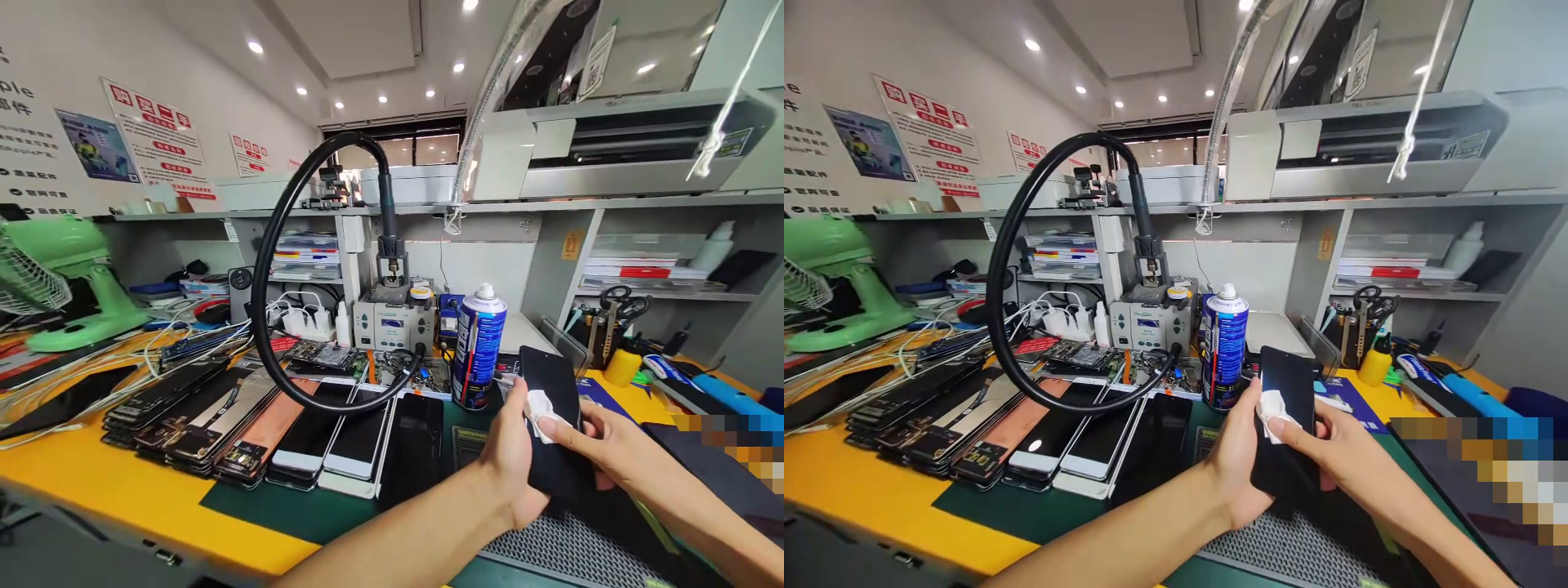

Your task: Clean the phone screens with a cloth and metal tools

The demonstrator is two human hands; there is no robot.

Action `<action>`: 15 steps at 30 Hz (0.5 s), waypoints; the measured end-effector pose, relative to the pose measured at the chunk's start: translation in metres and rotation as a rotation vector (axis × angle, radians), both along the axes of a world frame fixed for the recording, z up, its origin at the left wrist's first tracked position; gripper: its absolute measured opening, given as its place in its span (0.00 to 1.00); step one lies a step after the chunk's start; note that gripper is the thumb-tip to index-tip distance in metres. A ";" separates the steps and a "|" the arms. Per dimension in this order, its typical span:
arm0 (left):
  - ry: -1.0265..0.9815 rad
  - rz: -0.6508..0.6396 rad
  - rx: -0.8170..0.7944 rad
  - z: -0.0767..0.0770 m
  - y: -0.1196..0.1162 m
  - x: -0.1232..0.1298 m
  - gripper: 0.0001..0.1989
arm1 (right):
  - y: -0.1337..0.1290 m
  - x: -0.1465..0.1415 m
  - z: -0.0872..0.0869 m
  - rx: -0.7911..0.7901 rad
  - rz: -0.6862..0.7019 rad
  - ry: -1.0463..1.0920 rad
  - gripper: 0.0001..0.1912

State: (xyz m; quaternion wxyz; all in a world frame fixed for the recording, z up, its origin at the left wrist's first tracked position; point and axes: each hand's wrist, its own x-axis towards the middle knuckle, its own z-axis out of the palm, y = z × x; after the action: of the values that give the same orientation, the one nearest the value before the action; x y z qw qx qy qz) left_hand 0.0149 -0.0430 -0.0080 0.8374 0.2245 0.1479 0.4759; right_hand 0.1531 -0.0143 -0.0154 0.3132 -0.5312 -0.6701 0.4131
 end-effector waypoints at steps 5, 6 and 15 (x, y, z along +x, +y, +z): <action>-0.009 -0.046 -0.082 -0.009 0.004 0.005 0.37 | -0.017 -0.008 0.017 -0.136 -0.080 0.111 0.25; -0.013 -0.060 -0.092 -0.010 0.005 0.005 0.37 | -0.020 -0.009 0.019 -0.158 -0.101 0.127 0.26; -0.056 -0.104 -0.101 -0.010 0.001 0.002 0.33 | -0.026 -0.019 0.029 -0.205 -0.086 0.258 0.18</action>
State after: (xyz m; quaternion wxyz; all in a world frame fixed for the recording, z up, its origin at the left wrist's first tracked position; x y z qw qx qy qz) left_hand 0.0170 -0.0418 -0.0179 0.8750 0.1759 0.1365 0.4298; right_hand 0.1344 -0.0401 0.0134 0.3581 -0.5312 -0.5555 0.5302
